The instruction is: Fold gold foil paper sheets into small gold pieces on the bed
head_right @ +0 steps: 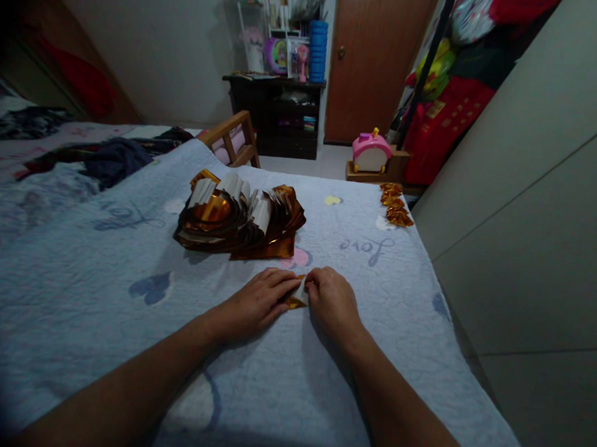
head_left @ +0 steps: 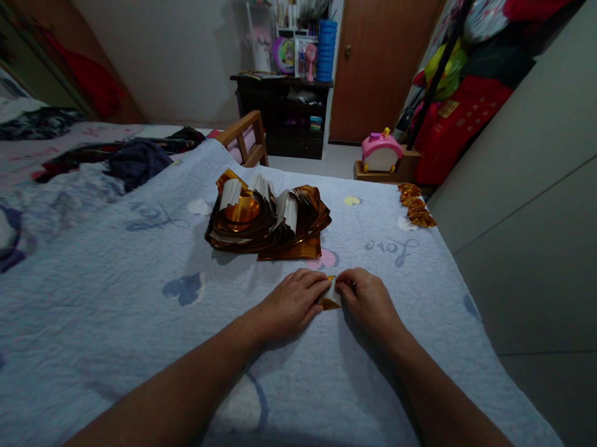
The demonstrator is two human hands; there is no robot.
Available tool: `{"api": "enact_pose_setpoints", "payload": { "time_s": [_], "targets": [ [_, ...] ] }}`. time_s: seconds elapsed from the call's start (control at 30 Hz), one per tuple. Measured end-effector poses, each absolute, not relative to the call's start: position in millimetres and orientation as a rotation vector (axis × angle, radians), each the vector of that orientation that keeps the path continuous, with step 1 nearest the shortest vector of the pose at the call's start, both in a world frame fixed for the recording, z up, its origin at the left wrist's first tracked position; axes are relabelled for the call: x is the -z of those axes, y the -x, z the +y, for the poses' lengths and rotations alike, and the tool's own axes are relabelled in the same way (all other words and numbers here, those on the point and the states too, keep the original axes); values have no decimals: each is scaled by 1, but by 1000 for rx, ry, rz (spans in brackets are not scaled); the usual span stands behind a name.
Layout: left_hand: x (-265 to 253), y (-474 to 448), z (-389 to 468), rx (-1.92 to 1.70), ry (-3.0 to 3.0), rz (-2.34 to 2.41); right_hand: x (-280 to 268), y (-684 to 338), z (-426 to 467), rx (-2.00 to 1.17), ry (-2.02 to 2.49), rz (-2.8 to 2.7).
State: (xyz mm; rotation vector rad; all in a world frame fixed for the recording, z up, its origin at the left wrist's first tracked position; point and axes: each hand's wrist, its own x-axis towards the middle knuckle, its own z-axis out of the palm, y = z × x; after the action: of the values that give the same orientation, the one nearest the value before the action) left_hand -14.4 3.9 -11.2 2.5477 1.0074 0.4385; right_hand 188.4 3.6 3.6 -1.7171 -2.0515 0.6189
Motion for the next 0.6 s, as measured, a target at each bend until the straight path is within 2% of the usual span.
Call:
{"api": "enact_pose_setpoints", "payload": {
  "time_s": [0.6],
  "targets": [
    [14, 14, 3, -433, -2593, 1011, 2, -205, 22, -775, 1468, -2261]
  ]
}}
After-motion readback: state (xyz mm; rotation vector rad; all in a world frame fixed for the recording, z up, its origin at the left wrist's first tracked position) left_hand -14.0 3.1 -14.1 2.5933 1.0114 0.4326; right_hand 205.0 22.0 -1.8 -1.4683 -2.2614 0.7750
